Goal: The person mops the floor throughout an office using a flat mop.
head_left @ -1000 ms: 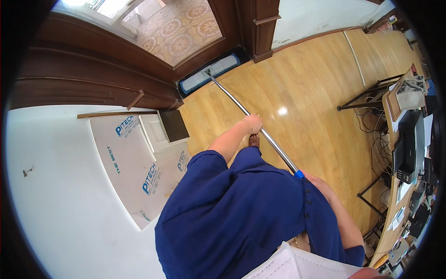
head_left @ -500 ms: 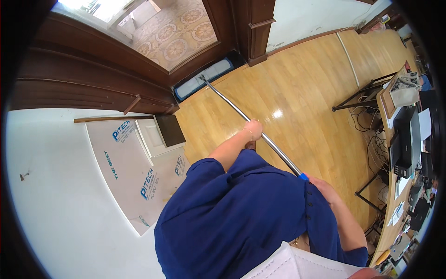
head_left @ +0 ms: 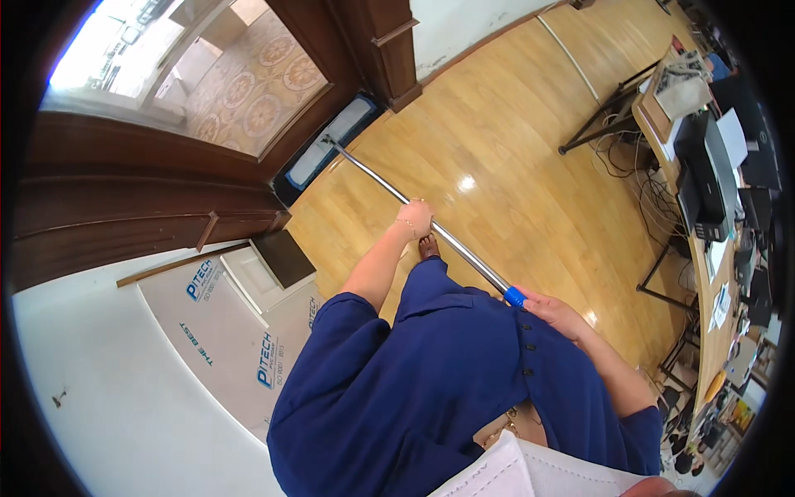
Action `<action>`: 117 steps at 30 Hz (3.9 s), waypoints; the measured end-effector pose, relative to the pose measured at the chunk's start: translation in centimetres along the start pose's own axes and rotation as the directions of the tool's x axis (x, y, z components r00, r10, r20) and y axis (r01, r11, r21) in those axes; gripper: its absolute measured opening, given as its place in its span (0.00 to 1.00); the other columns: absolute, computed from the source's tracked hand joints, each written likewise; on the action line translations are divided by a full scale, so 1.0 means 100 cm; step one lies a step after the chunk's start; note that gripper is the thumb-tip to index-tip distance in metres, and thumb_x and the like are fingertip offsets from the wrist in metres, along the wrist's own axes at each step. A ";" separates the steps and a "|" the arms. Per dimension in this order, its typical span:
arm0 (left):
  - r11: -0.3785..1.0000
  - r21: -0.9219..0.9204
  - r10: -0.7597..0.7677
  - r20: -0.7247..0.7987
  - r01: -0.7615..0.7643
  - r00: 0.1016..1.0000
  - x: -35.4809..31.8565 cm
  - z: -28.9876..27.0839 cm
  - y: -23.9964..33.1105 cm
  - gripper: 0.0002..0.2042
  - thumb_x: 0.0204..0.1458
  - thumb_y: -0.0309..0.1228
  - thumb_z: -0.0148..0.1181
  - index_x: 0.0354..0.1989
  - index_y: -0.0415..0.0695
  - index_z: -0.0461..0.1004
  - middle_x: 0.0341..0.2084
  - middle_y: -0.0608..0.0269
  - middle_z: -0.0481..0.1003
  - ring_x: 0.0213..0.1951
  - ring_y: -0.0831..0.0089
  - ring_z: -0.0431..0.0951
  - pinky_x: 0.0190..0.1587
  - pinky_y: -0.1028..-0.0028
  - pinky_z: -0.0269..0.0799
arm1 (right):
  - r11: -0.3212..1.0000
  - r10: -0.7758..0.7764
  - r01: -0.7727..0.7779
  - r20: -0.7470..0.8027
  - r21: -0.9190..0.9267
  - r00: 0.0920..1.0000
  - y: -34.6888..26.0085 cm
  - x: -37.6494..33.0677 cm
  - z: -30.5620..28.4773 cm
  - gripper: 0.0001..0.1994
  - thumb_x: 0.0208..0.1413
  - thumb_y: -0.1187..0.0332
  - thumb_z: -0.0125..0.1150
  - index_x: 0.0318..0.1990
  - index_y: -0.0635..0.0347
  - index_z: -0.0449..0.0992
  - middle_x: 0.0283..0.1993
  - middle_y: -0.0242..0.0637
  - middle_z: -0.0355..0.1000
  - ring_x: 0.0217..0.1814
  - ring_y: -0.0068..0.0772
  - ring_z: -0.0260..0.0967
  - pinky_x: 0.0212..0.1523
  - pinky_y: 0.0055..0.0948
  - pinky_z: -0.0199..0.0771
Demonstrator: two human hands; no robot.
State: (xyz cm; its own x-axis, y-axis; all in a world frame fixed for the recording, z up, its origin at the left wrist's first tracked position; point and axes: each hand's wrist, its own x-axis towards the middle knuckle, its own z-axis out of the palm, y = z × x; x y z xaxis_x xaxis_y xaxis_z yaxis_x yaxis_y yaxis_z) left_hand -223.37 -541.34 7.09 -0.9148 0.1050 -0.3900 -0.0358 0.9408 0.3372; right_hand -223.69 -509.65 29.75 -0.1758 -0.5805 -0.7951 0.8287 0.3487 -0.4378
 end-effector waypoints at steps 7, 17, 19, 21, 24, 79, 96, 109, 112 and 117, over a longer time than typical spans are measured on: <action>0.992 0.006 0.125 0.115 -0.126 0.985 -0.021 0.042 0.110 0.08 0.39 0.29 0.53 0.28 0.44 0.76 0.30 0.52 0.75 0.38 0.54 0.74 0.37 0.62 0.73 | 0.994 0.025 -0.014 -0.102 0.106 0.994 0.060 -0.100 -0.037 0.22 0.58 0.68 0.48 0.60 0.60 0.57 0.54 0.33 0.64 0.51 0.20 0.63 0.52 0.20 0.63; 0.911 -0.024 0.377 0.448 -0.411 0.811 -0.059 0.110 0.373 0.09 0.39 0.33 0.55 0.27 0.44 0.78 0.30 0.52 0.76 0.36 0.57 0.76 0.36 0.64 0.72 | 0.995 0.079 -0.043 -0.452 0.088 0.888 0.213 -0.319 -0.113 0.20 0.55 0.74 0.46 0.56 0.64 0.62 0.44 0.35 0.69 0.38 0.22 0.68 0.40 0.18 0.68; 0.887 -0.044 0.423 0.478 -0.460 0.770 -0.069 0.123 0.430 0.10 0.40 0.34 0.55 0.28 0.45 0.78 0.30 0.53 0.76 0.36 0.57 0.76 0.36 0.63 0.72 | 0.997 0.056 -0.011 -0.585 0.081 0.809 0.242 -0.363 -0.117 0.19 0.54 0.71 0.45 0.54 0.63 0.65 0.24 0.33 0.70 0.12 0.17 0.57 0.12 0.16 0.53; 0.833 -0.088 0.507 0.516 -0.546 0.690 -0.078 0.132 0.484 0.10 0.40 0.35 0.55 0.28 0.46 0.78 0.30 0.53 0.76 0.36 0.57 0.76 0.36 0.63 0.72 | 0.999 0.013 -0.032 -0.683 -0.015 0.730 0.278 -0.406 -0.116 0.18 0.54 0.71 0.45 0.53 0.62 0.66 0.23 0.34 0.70 0.13 0.18 0.59 0.13 0.15 0.56; 0.725 -0.152 0.607 0.601 -0.672 0.520 -0.097 0.135 0.554 0.11 0.40 0.35 0.53 0.29 0.46 0.78 0.31 0.56 0.76 0.36 0.58 0.76 0.35 0.63 0.72 | 0.999 0.052 -0.029 -0.811 0.043 0.582 0.320 -0.466 -0.104 0.18 0.51 0.72 0.48 0.50 0.64 0.68 0.23 0.35 0.70 0.13 0.18 0.59 0.11 0.14 0.54; 0.805 -0.093 0.577 0.354 -0.586 0.736 -0.016 0.131 0.468 0.08 0.38 0.32 0.55 0.25 0.45 0.78 0.27 0.55 0.76 0.34 0.57 0.76 0.32 0.61 0.72 | 0.990 0.139 -0.097 -0.628 0.100 0.766 0.222 -0.373 -0.129 0.21 0.52 0.73 0.50 0.56 0.59 0.63 0.22 0.33 0.68 0.15 0.17 0.60 0.15 0.16 0.60; 0.421 -0.829 0.841 0.509 0.367 0.183 -0.080 -0.055 0.474 0.19 0.53 0.37 0.52 0.52 0.43 0.66 0.52 0.58 0.64 0.48 0.68 0.68 0.50 0.72 0.62 | 0.995 -0.097 0.095 -0.685 -0.041 0.723 0.231 -0.386 -0.117 0.23 0.54 0.67 0.51 0.59 0.49 0.61 0.39 0.33 0.72 0.20 0.17 0.66 0.16 0.16 0.61; 0.311 -0.876 0.948 0.260 -0.369 0.182 -0.071 -0.034 0.465 0.09 0.50 0.24 0.54 0.40 0.37 0.74 0.32 0.60 0.73 0.36 0.73 0.71 0.40 0.79 0.64 | 0.798 -0.603 0.560 -0.264 -0.225 0.753 0.212 -0.343 -0.121 0.13 0.55 0.64 0.50 0.30 0.65 0.76 0.43 0.39 0.71 0.28 0.24 0.69 0.26 0.19 0.66; 0.272 -0.873 0.960 0.217 -0.405 0.178 -0.069 -0.033 0.460 0.08 0.50 0.23 0.54 0.37 0.36 0.73 0.31 0.61 0.73 0.34 0.73 0.71 0.40 0.79 0.64 | 0.679 -0.715 0.652 -0.105 -0.337 0.691 0.201 -0.319 -0.128 0.13 0.55 0.63 0.51 0.30 0.66 0.76 0.42 0.40 0.71 0.30 0.25 0.69 0.30 0.21 0.67; 0.271 -0.891 0.925 0.136 -0.364 0.355 -0.073 -0.031 0.431 0.05 0.51 0.23 0.52 0.33 0.35 0.72 0.32 0.62 0.73 0.35 0.76 0.71 0.40 0.80 0.64 | 0.703 -0.692 0.648 -0.072 -0.294 0.718 0.193 -0.305 -0.126 0.16 0.53 0.57 0.55 0.36 0.63 0.76 0.35 0.36 0.72 0.37 0.24 0.68 0.36 0.20 0.65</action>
State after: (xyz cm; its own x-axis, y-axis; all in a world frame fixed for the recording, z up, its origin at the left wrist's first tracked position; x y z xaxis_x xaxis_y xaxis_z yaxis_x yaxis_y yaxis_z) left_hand -219.52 -502.53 27.15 -0.3032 0.9513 0.0563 -0.0348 -0.0701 0.9969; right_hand -209.02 -475.93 40.29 -0.7381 -0.6053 -0.2981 0.3120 0.0855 -0.9462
